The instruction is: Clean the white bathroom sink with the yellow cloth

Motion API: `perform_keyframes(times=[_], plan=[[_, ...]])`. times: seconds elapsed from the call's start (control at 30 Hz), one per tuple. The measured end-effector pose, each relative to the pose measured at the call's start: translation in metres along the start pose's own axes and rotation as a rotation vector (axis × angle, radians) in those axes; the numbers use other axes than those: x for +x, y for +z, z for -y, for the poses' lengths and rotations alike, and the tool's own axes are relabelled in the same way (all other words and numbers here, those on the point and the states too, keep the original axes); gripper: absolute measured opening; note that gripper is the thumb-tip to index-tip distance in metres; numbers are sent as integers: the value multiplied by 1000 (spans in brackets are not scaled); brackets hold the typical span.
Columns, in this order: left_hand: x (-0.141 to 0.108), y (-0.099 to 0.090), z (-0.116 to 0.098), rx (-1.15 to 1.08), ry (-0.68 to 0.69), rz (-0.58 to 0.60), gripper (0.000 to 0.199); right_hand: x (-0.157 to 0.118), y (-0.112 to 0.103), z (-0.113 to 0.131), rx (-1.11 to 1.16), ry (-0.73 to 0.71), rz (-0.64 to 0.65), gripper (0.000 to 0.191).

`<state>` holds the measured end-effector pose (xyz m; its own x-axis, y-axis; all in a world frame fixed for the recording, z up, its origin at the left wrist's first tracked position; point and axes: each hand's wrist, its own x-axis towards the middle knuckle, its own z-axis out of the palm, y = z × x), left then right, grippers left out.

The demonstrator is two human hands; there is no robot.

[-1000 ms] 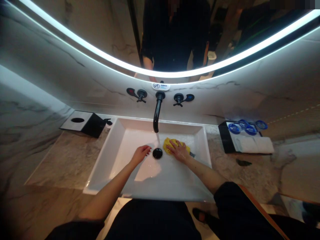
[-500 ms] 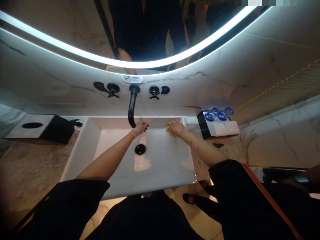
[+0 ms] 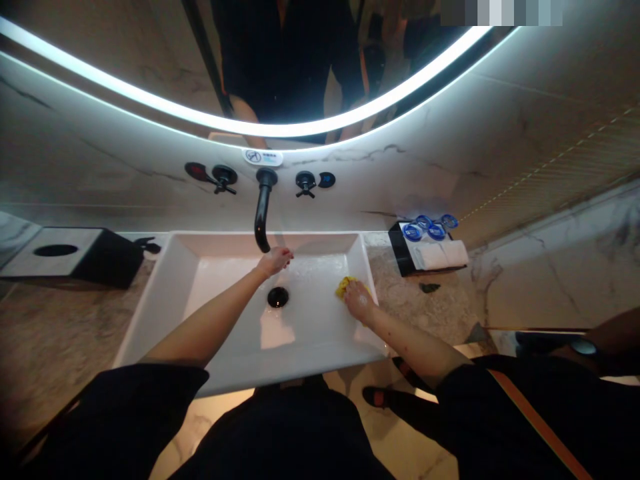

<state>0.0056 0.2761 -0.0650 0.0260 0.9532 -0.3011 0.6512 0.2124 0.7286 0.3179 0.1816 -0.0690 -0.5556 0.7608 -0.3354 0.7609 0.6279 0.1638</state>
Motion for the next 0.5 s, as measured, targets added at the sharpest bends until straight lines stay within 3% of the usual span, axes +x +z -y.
perform_keyframes(times=[0.23,0.37,0.5], plan=[[-9,5,8,42,37,44,30,-58,19,40,74,-44,170,24],[-13,1,13,72,56,69,26,-65,17,51,126,14,244,26],[-23,-10,14,78,54,67,25,-53,2,78,191,17,248,28]])
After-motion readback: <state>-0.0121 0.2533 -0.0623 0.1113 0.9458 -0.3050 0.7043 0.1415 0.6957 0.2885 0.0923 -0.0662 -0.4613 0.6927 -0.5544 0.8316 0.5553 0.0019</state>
